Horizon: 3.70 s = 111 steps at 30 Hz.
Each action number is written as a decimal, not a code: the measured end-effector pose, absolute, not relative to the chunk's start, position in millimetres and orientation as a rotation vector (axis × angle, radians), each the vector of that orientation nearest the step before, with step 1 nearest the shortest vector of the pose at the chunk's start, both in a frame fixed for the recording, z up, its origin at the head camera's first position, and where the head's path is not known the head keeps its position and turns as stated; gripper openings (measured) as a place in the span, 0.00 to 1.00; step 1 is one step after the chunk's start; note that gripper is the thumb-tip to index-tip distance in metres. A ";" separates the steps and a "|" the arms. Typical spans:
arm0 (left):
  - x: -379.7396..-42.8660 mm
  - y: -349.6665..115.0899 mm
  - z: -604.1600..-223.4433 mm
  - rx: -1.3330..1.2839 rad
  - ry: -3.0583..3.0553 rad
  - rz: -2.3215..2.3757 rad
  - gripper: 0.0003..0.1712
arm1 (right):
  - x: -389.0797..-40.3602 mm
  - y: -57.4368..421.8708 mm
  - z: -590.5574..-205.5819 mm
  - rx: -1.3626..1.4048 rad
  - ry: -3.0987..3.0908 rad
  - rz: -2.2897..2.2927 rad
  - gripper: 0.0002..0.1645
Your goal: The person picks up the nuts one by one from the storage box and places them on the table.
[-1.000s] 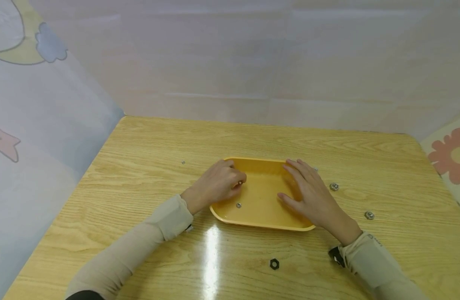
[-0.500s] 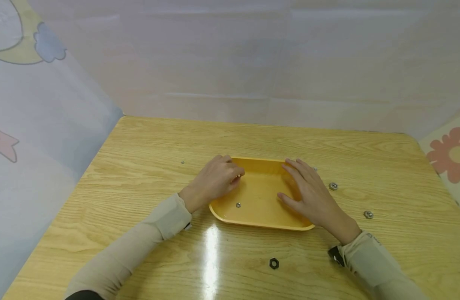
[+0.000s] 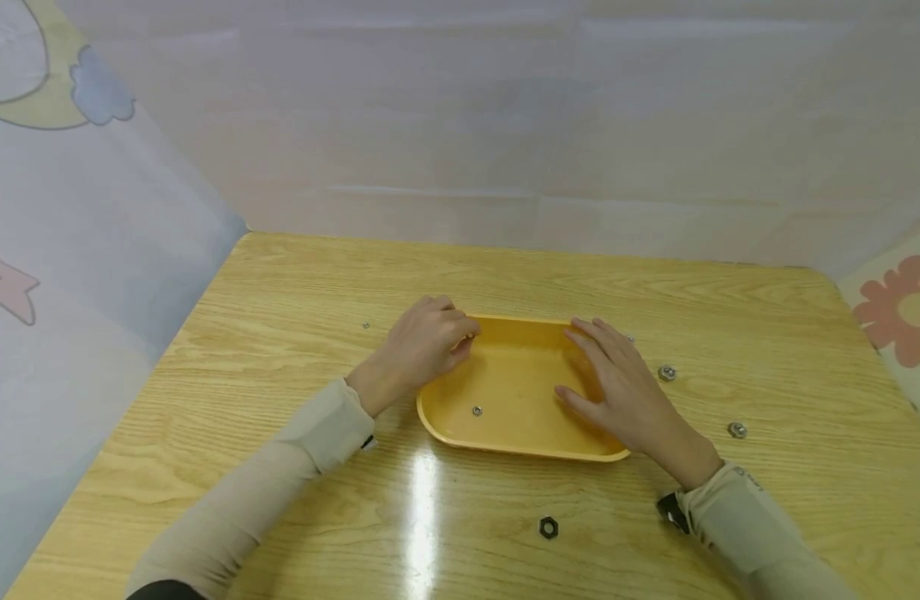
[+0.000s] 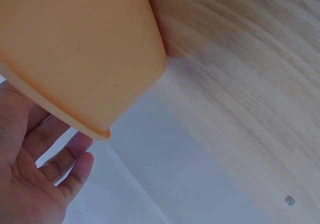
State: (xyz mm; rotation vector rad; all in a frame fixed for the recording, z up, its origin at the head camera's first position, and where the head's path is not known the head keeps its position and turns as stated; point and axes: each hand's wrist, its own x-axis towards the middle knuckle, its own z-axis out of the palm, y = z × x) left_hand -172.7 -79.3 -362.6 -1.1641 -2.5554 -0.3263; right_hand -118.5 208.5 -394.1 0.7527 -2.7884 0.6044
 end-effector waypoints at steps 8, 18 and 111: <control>-177.6 -83.5 -356.8 -1.144 -2.521 -0.326 0.06 | -118.9 209.7 -395.3 0.753 -2.785 0.606 0.46; -185.7 -91.0 -352.7 -1.104 -2.505 -0.334 0.06 | -118.5 209.1 -394.9 0.741 -2.798 0.608 0.46; -268.3 -134.9 -379.2 -0.741 -2.989 -0.323 0.09 | -114.0 205.4 -393.0 0.737 -2.794 0.603 0.45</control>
